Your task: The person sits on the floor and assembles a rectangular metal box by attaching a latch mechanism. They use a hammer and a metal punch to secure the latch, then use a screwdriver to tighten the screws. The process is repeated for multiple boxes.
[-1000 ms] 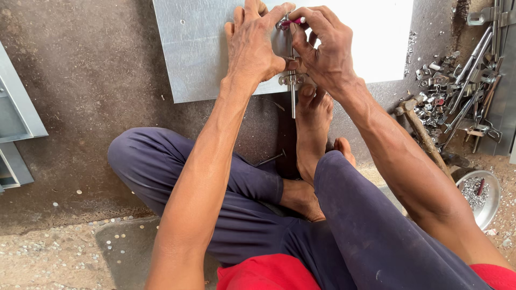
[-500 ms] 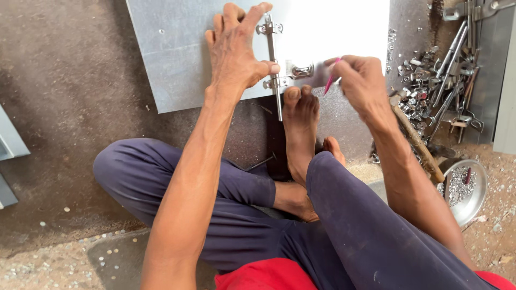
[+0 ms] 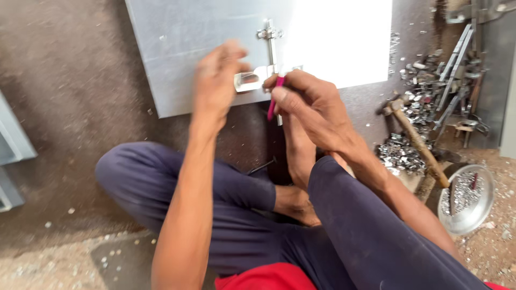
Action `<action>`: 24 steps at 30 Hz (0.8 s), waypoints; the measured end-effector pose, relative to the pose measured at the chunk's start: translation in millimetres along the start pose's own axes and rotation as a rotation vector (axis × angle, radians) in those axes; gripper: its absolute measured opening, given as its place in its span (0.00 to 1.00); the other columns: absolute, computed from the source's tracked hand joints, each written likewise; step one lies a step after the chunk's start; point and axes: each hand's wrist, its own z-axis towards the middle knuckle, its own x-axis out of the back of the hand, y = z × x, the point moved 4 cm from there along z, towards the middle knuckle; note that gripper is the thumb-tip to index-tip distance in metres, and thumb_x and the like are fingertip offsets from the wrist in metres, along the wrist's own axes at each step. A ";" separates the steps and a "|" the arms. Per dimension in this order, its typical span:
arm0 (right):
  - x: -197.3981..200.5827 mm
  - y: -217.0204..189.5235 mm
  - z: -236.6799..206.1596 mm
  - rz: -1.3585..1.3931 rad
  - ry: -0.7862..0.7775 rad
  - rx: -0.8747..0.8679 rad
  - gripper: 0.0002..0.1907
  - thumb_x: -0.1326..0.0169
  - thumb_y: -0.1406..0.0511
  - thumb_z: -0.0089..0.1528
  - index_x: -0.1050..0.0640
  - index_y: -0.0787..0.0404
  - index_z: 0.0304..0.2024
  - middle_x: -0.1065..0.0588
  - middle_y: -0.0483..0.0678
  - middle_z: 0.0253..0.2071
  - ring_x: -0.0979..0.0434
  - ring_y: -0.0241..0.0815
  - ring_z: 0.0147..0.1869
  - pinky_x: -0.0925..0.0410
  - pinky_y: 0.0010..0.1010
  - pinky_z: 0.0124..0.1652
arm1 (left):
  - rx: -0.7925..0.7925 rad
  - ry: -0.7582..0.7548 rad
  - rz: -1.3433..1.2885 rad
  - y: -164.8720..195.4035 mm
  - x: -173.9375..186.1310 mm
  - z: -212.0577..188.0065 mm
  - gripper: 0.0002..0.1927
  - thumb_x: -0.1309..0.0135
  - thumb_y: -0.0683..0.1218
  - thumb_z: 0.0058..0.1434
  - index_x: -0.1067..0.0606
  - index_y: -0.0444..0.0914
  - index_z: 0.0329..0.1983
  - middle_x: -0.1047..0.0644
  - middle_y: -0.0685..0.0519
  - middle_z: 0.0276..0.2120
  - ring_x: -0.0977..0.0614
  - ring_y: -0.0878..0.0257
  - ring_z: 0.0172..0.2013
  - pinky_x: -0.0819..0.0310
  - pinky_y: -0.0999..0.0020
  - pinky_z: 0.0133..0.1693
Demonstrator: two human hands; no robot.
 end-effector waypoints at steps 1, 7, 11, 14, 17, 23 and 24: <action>5.2 7.8 -1.1 0.013 0.089 -0.060 0.14 0.48 0.64 0.74 0.22 0.68 0.56 0.21 0.49 0.41 0.23 0.38 0.40 0.28 0.28 0.39 | 0.058 0.000 -0.117 -3.0 2.1 -5.6 0.17 0.50 0.60 0.67 0.20 0.47 0.46 0.18 0.52 0.37 0.16 0.61 0.41 0.23 0.69 0.42; 39.5 47.5 -20.1 -0.320 0.337 0.138 0.07 0.44 0.67 0.75 0.22 0.63 0.53 0.19 0.50 0.46 0.15 0.39 0.46 0.20 0.29 0.42 | -0.695 0.021 0.539 16.1 -40.4 -18.0 0.18 0.29 0.54 0.54 0.16 0.49 0.47 0.27 0.54 0.45 0.30 0.58 0.50 0.41 0.53 0.55; 29.3 54.6 -33.7 -0.572 0.365 0.266 0.07 0.42 0.70 0.71 0.22 0.66 0.51 0.20 0.54 0.45 0.18 0.42 0.43 0.24 0.30 0.40 | -0.708 -0.023 0.577 13.4 -64.3 -8.0 0.19 0.27 0.55 0.48 0.15 0.52 0.44 0.32 0.57 0.45 0.34 0.57 0.50 0.47 0.52 0.56; 19.9 54.6 -31.3 -0.549 0.343 0.251 0.09 0.41 0.71 0.70 0.23 0.66 0.53 0.20 0.53 0.46 0.18 0.40 0.42 0.24 0.28 0.39 | -0.702 -0.025 0.611 13.0 -64.9 -5.0 0.18 0.26 0.55 0.45 0.14 0.53 0.40 0.33 0.58 0.45 0.34 0.57 0.50 0.48 0.52 0.56; 16.4 51.8 -27.6 -0.552 0.322 0.222 0.10 0.40 0.72 0.68 0.22 0.65 0.52 0.21 0.52 0.47 0.19 0.41 0.41 0.25 0.31 0.40 | -0.713 -0.012 0.608 14.1 -62.1 -5.8 0.17 0.25 0.55 0.44 0.13 0.53 0.38 0.33 0.58 0.44 0.34 0.56 0.50 0.49 0.50 0.57; 15.9 53.0 -30.0 -0.566 0.279 0.266 0.11 0.41 0.73 0.69 0.23 0.65 0.54 0.22 0.51 0.49 0.18 0.43 0.45 0.23 0.30 0.43 | -0.719 -0.001 0.601 13.9 -64.1 -6.6 0.16 0.25 0.54 0.44 0.13 0.54 0.38 0.33 0.60 0.45 0.35 0.57 0.50 0.50 0.50 0.58; 15.4 54.8 -29.7 -0.578 0.273 0.277 0.11 0.41 0.72 0.69 0.23 0.64 0.54 0.22 0.51 0.49 0.18 0.44 0.46 0.23 0.30 0.43 | -0.719 0.001 0.608 13.4 -64.5 -6.2 0.16 0.25 0.53 0.45 0.13 0.54 0.38 0.33 0.60 0.45 0.35 0.57 0.50 0.50 0.50 0.58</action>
